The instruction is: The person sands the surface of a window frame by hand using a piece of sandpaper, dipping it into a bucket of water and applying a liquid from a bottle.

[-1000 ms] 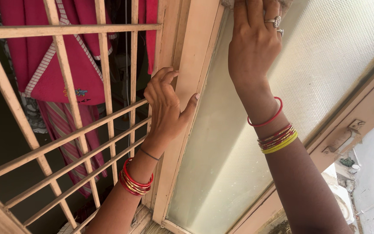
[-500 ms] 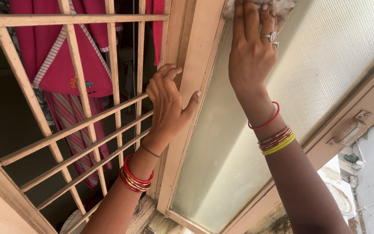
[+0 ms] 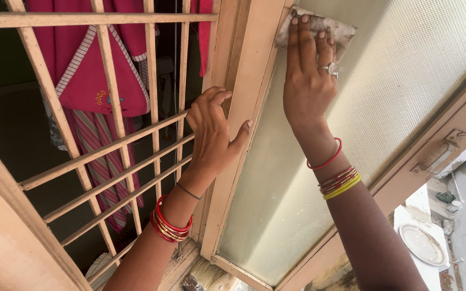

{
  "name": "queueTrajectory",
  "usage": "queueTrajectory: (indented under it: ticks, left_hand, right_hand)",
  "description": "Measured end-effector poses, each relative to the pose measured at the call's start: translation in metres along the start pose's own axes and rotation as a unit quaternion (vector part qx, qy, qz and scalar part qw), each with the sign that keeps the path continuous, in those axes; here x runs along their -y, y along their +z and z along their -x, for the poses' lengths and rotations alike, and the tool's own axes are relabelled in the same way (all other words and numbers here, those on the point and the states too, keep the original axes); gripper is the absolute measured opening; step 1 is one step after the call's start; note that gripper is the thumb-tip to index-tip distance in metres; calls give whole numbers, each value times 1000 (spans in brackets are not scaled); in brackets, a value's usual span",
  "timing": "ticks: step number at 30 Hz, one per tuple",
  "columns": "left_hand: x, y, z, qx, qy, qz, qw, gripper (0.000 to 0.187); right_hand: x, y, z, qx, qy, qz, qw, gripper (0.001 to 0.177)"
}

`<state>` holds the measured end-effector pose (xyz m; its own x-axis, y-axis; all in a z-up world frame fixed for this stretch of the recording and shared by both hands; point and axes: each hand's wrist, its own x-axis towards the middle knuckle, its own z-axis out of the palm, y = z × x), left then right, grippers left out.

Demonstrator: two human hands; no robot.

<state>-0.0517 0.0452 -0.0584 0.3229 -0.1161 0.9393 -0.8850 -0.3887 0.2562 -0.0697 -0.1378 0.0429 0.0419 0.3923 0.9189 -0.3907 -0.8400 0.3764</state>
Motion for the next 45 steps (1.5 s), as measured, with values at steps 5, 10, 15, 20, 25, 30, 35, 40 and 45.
queueTrajectory:
  ticks: [5, 10, 15, 20, 25, 30, 35, 40, 45]
  left_hand:
    - [-3, -2, 0, 4, 9, -4, 1000, 71]
    - [-7, -6, -8, -1, 10, -3, 1000, 71]
    - [-12, -8, -18, 3, 25, -7, 1000, 71]
    - [-16, -6, -19, 0, 23, 1, 1000, 72]
    - [-18, -1, -12, 11, 18, 0, 1000, 73]
    - [-18, 1, -3, 12, 5, 5, 1000, 73]
    - [-15, 3, 8, 16, -12, 10, 1000, 73]
    - [-10, 8, 19, 21, -20, 16, 999, 73]
    - [-3, 10, 28, 33, -24, 3, 999, 74]
  right_hand:
    - [1, -7, 2, -2, -7, 4, 1000, 44]
    - [-1, -5, 2, 9, -13, 8, 1000, 45]
    - [-2, -4, 1, -3, -13, 2, 1000, 43]
    - [-1, -7, 1, 8, -17, -9, 1000, 45]
    - [1, -10, 10, 13, -15, -20, 1000, 43]
    - [6, -18, 26, 23, -22, -35, 999, 41]
    - [13, -27, 43, 44, -29, -37, 998, 40]
    - [14, -31, 54, 58, -23, -52, 997, 43]
    - [8, -29, 53, 66, -33, -74, 995, 39]
